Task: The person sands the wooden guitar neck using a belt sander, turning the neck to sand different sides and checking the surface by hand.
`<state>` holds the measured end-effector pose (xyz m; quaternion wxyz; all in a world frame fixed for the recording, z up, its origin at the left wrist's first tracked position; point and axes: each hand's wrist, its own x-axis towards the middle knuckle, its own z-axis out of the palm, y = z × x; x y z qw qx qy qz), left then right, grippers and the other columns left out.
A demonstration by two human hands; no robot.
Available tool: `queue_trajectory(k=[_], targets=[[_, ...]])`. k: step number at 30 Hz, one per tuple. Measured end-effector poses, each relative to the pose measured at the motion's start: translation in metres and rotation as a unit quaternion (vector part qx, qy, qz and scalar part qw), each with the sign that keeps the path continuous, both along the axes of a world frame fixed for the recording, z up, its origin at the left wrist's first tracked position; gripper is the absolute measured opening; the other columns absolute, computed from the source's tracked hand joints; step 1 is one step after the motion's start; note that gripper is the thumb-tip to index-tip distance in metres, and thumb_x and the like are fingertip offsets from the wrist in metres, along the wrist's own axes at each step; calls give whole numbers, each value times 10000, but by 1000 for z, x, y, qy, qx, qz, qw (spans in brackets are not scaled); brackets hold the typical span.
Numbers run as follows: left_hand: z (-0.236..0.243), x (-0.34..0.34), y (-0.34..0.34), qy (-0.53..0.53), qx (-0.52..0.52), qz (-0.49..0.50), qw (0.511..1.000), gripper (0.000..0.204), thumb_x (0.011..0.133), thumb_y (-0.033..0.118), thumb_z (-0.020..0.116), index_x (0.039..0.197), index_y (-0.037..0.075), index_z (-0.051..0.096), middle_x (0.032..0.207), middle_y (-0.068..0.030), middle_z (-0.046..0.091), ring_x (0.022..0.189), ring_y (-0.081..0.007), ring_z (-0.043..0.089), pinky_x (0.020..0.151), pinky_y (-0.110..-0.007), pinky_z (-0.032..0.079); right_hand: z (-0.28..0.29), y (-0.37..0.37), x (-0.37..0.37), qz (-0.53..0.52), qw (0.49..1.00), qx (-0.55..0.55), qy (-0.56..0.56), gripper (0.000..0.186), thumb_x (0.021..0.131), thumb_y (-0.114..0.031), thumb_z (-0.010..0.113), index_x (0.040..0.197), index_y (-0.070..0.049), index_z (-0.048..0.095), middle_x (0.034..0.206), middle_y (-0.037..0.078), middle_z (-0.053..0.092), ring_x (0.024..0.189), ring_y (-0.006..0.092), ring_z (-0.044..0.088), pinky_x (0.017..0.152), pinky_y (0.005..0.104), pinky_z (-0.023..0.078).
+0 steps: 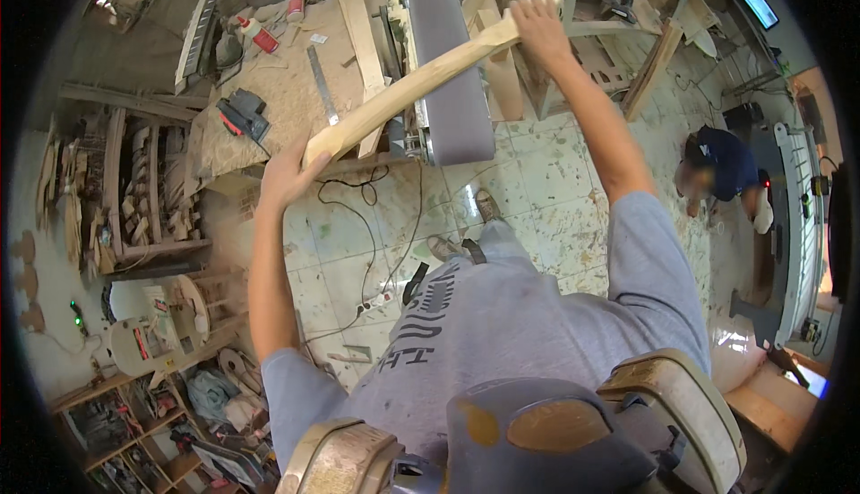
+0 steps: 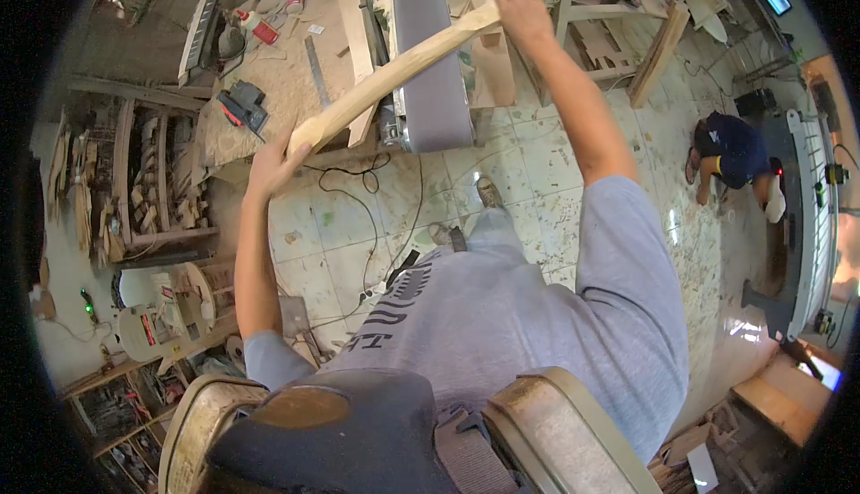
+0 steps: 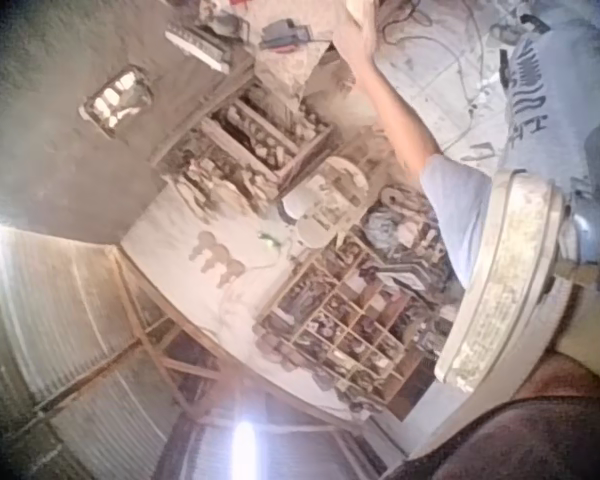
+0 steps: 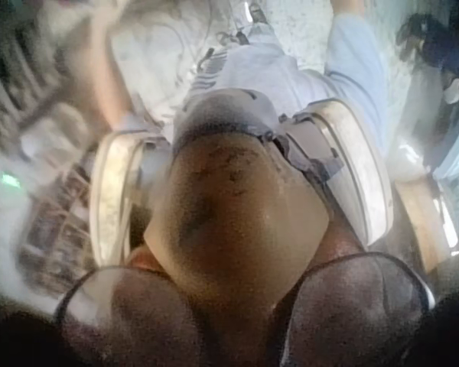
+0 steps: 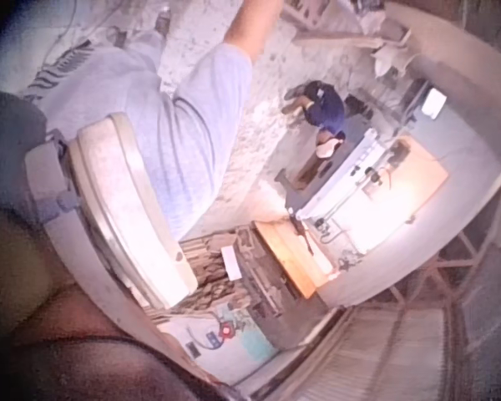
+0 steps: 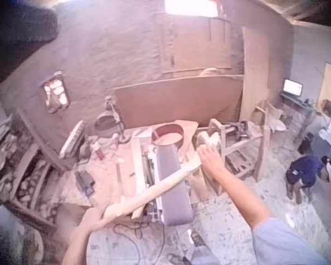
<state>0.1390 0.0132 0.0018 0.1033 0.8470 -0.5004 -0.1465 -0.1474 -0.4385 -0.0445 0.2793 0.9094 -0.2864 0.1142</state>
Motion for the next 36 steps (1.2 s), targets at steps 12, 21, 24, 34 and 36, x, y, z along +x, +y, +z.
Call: queue_trajectory(k=[12, 21, 24, 34, 36], targets=[[-3, -37, -153, 0, -43, -81, 996, 898, 870, 702, 515, 1480, 48, 426, 1461, -210, 490, 1314, -381, 505, 1079, -419, 412, 9, -113, -102, -37, 998, -25, 49, 484, 935, -118, 514, 1413, -107, 443, 1457, 84, 486, 1405, 344, 393, 1156, 534, 299], [-19, -10, -154, 14, -61, -49, 997, 692, 973, 598, 388, 1480, 132, 452, 1267, -237, 626, 1153, -416, 602, 970, -460, 462, 4, -142, -95, 73, 997, 5, 4, 601, 863, -46, 564, 1442, -115, 420, 1460, 72, 464, 1426, 322, 347, 1175, 489, 282], [-16, 3, -137, 50, -63, -28, 996, 628, 1007, 546, 334, 1436, 123, 508, 1199, -256, 647, 1114, -427, 611, 944, -469, 465, 12, -118, -76, 88, 996, -25, 3, 575, 861, -70, 562, 1422, -102, 437, 1446, 70, 475, 1440, 319, 330, 1178, 488, 277], [-26, 61, -92, -58, -6, 60, 997, 596, 1015, 533, 313, 1278, 115, 645, 1172, -236, 659, 1116, -421, 610, 939, -479, 467, 1, -55, -45, 77, 996, -36, -42, 449, 882, -135, 558, 1324, -76, 509, 1319, 90, 549, 1400, 316, 388, 1156, 506, 311], [-25, 62, -91, -63, -30, 49, 996, 591, 1015, 529, 320, 1261, 108, 654, 1196, -237, 651, 1137, -413, 605, 953, -468, 467, 1, -51, -50, 83, 994, -44, -53, 417, 885, -148, 563, 1295, -77, 530, 1302, 94, 557, 1388, 318, 403, 1149, 508, 319]])
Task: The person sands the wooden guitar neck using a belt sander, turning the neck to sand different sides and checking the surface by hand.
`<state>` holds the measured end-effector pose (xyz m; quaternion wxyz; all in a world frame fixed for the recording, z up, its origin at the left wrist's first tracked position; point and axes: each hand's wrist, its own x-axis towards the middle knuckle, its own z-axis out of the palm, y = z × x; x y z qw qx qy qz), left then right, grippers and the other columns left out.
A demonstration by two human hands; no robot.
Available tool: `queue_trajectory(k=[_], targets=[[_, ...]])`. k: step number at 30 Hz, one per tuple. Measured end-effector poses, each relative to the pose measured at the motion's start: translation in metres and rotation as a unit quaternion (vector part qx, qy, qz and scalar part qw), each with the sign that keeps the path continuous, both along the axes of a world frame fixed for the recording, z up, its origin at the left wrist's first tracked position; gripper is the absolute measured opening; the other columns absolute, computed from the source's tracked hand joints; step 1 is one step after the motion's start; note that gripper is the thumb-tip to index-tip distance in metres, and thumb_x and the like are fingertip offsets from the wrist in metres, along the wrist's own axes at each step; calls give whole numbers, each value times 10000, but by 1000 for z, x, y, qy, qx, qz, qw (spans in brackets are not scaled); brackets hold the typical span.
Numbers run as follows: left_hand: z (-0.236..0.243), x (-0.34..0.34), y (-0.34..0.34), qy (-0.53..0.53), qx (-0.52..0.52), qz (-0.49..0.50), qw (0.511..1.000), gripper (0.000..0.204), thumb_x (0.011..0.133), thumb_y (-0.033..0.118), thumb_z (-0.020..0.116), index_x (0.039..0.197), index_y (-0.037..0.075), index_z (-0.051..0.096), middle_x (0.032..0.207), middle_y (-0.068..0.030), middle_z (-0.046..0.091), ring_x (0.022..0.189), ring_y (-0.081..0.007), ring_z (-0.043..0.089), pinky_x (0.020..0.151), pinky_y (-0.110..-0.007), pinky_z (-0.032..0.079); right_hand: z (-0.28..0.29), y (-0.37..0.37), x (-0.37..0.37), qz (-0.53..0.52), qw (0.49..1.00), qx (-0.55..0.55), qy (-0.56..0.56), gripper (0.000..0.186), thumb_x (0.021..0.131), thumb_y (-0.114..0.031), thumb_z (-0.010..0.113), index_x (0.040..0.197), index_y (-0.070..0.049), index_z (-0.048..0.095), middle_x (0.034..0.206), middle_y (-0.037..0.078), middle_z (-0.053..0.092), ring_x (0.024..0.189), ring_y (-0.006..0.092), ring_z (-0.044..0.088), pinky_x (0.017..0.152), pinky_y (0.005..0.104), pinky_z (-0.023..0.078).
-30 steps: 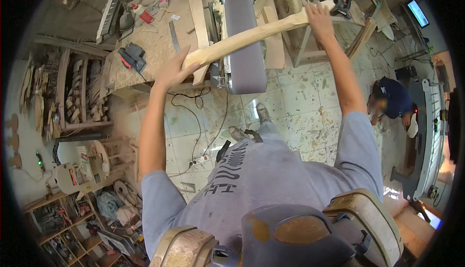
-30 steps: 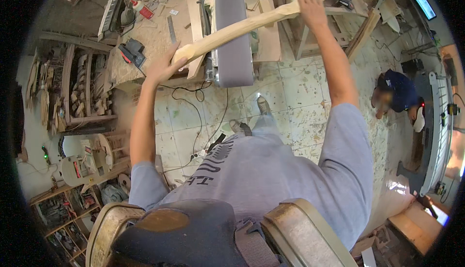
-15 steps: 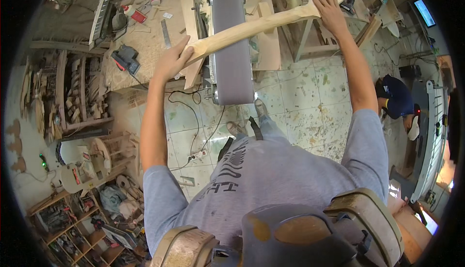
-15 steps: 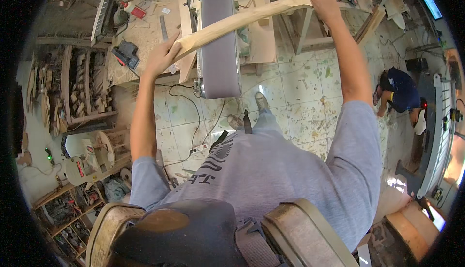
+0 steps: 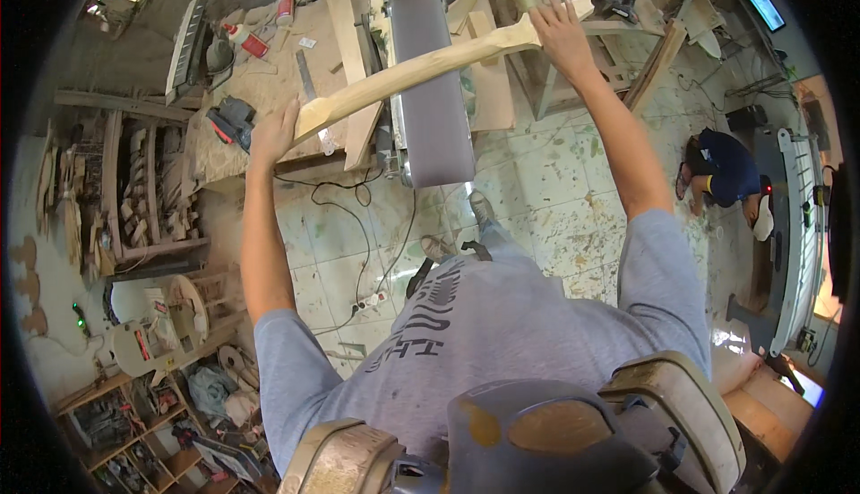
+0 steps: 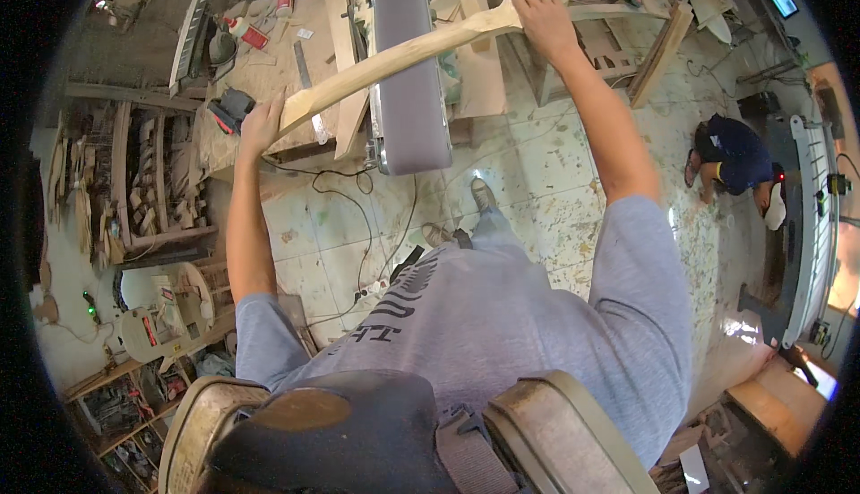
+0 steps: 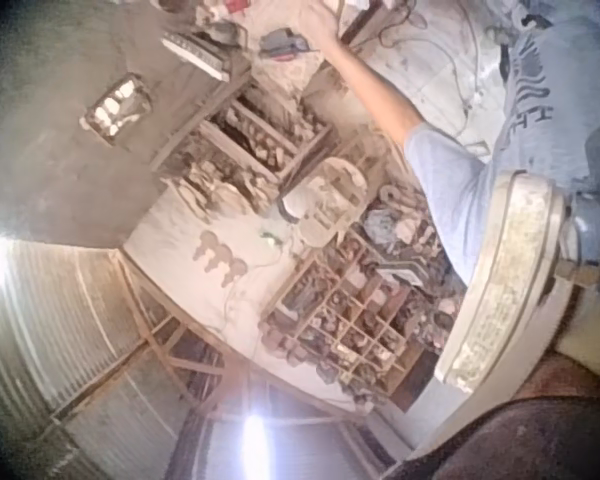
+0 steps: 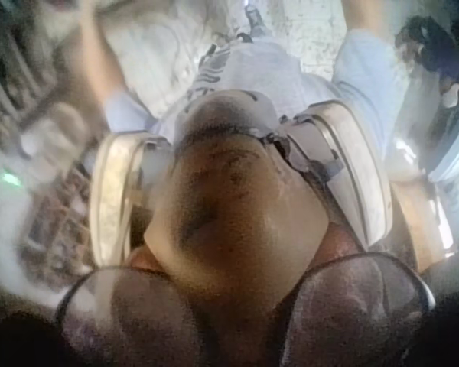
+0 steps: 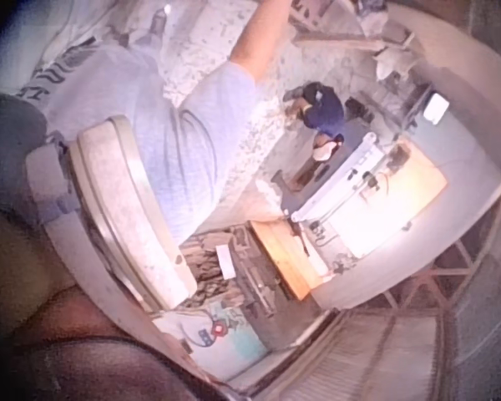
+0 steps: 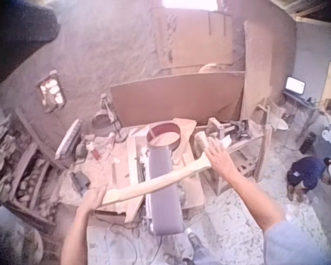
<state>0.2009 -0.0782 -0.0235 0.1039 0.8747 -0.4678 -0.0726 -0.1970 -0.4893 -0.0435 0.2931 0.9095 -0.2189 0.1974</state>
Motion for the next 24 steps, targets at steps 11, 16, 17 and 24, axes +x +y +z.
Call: queue_trajectory(k=[11, 16, 17, 24], targets=[[3, -56, -91, 13, -50, -56, 997, 560, 1013, 519, 344, 1355, 149, 589, 1283, -142, 638, 1161, -374, 611, 999, -448, 463, 6, -58, -70, -86, 994, -9, 62, 446, 921, -140, 522, 1364, -85, 493, 1384, 82, 535, 1397, 329, 397, 1171, 516, 283], [-3, -61, -95, 15, -43, -41, 998, 556, 1009, 526, 361, 1371, 168, 586, 1331, -127, 617, 1188, -368, 600, 1005, -444, 461, 6, -68, -67, -79, 995, -16, 60, 466, 908, -111, 554, 1367, -100, 479, 1386, 67, 519, 1379, 330, 409, 1158, 516, 299], [-3, -58, -89, 23, -46, -40, 998, 560, 1008, 529, 364, 1377, 170, 582, 1337, -126, 613, 1194, -370, 596, 1008, -442, 459, 3, -68, -62, -74, 996, -18, 55, 458, 909, -114, 552, 1362, -99, 483, 1384, 69, 522, 1381, 331, 408, 1157, 517, 301], [7, -29, -29, 16, -23, 4, 1000, 568, 999, 542, 373, 1394, 186, 573, 1337, -131, 611, 1204, -353, 596, 1014, -418, 455, 1, -26, -2, -49, 999, -4, 21, 415, 920, -143, 532, 1329, -78, 501, 1347, 101, 562, 1376, 340, 423, 1151, 519, 312]])
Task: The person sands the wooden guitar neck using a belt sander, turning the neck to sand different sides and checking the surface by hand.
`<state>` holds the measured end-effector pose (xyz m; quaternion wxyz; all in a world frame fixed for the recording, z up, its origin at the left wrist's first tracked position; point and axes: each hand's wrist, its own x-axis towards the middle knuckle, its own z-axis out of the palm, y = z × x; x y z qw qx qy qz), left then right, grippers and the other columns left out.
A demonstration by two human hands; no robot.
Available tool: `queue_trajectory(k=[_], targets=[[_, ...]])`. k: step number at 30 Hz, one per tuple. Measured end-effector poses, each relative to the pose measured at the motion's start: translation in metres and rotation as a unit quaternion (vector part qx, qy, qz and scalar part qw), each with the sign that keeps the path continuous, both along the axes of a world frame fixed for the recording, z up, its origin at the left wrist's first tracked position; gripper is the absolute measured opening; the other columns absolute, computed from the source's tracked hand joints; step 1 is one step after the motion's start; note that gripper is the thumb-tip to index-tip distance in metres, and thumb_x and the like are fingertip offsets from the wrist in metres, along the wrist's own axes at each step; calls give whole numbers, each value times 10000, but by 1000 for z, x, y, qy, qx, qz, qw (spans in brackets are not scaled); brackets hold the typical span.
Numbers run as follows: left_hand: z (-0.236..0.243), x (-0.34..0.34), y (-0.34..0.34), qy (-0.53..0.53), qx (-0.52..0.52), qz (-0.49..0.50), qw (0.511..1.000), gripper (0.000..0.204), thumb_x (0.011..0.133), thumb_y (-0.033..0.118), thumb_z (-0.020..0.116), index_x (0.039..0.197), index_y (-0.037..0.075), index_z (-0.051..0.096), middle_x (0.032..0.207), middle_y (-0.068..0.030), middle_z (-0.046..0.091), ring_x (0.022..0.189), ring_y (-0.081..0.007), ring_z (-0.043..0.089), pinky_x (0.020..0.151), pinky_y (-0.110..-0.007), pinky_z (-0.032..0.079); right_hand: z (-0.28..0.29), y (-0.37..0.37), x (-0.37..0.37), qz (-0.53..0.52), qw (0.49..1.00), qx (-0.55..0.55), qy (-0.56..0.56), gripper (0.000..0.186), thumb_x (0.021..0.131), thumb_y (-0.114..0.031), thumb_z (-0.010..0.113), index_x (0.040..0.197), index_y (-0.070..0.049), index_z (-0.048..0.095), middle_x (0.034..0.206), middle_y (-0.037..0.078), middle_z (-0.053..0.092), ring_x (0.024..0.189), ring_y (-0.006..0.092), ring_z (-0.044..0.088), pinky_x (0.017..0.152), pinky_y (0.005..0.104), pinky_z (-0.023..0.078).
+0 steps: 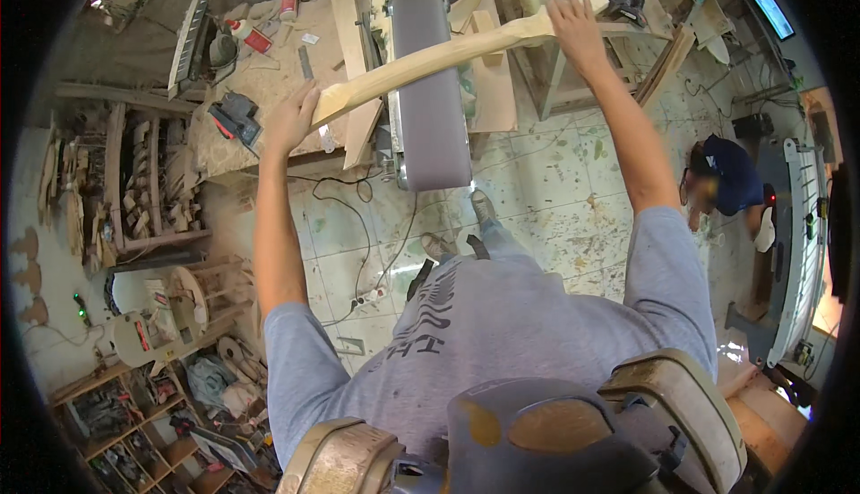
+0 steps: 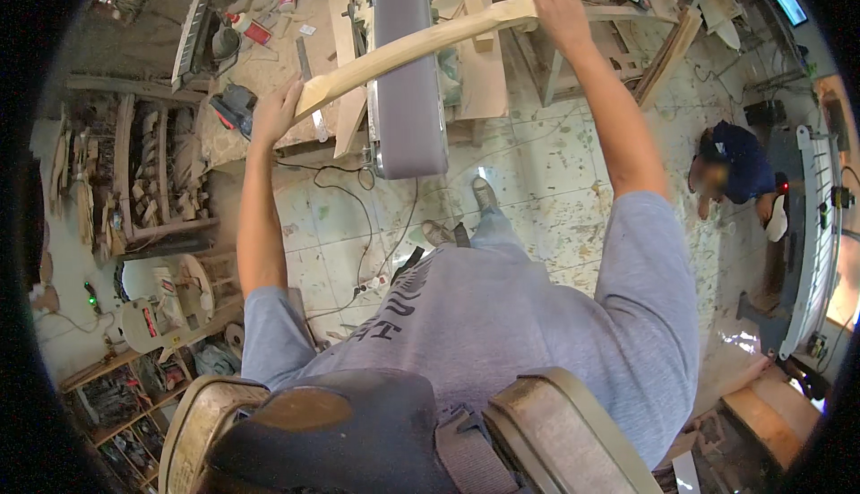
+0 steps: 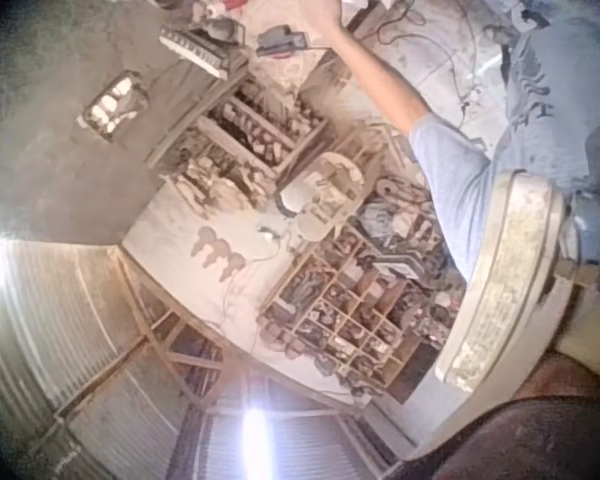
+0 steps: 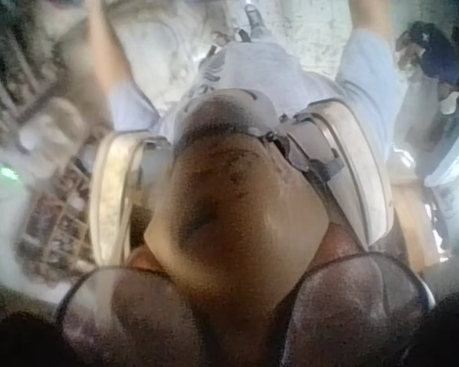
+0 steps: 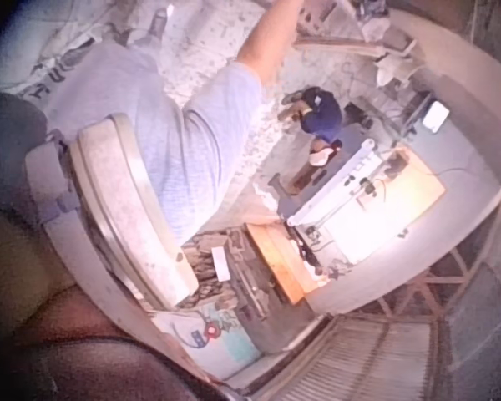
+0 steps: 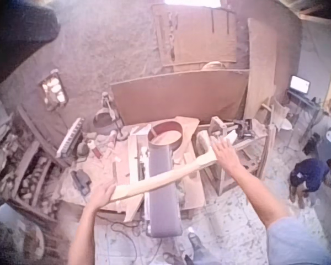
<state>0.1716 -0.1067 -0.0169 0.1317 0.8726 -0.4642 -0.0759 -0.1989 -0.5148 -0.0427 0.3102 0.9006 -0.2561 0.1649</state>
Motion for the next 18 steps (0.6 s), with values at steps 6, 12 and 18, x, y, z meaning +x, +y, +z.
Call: queue_trajectory(k=[6, 12, 18], targets=[[10, 16, 43, 7, 14, 31, 999, 570, 999, 536, 370, 1379, 170, 587, 1335, -149, 607, 1214, -350, 590, 1018, -408, 449, -7, 31, 32, 46, 997, -19, -53, 370, 912, -185, 543, 1262, -66, 531, 1235, 114, 606, 1329, 337, 462, 1133, 511, 317], [0, 25, 39, 13, 14, 20, 1000, 567, 1000, 542, 367, 1371, 179, 595, 1303, -145, 629, 1212, -365, 587, 1018, -416, 449, -5, 35, 22, 33, 999, 14, -39, 406, 907, -175, 551, 1297, -67, 523, 1302, 109, 580, 1361, 334, 434, 1147, 518, 304], [-16, 3, -33, -22, -33, -65, 997, 628, 996, 579, 343, 1440, 172, 519, 1300, -246, 603, 1232, -361, 579, 1045, -417, 441, 0, -19, -29, -72, 994, 68, 45, 494, 925, -181, 542, 1407, -95, 475, 1459, 127, 504, 1443, 322, 356, 1179, 548, 239]])
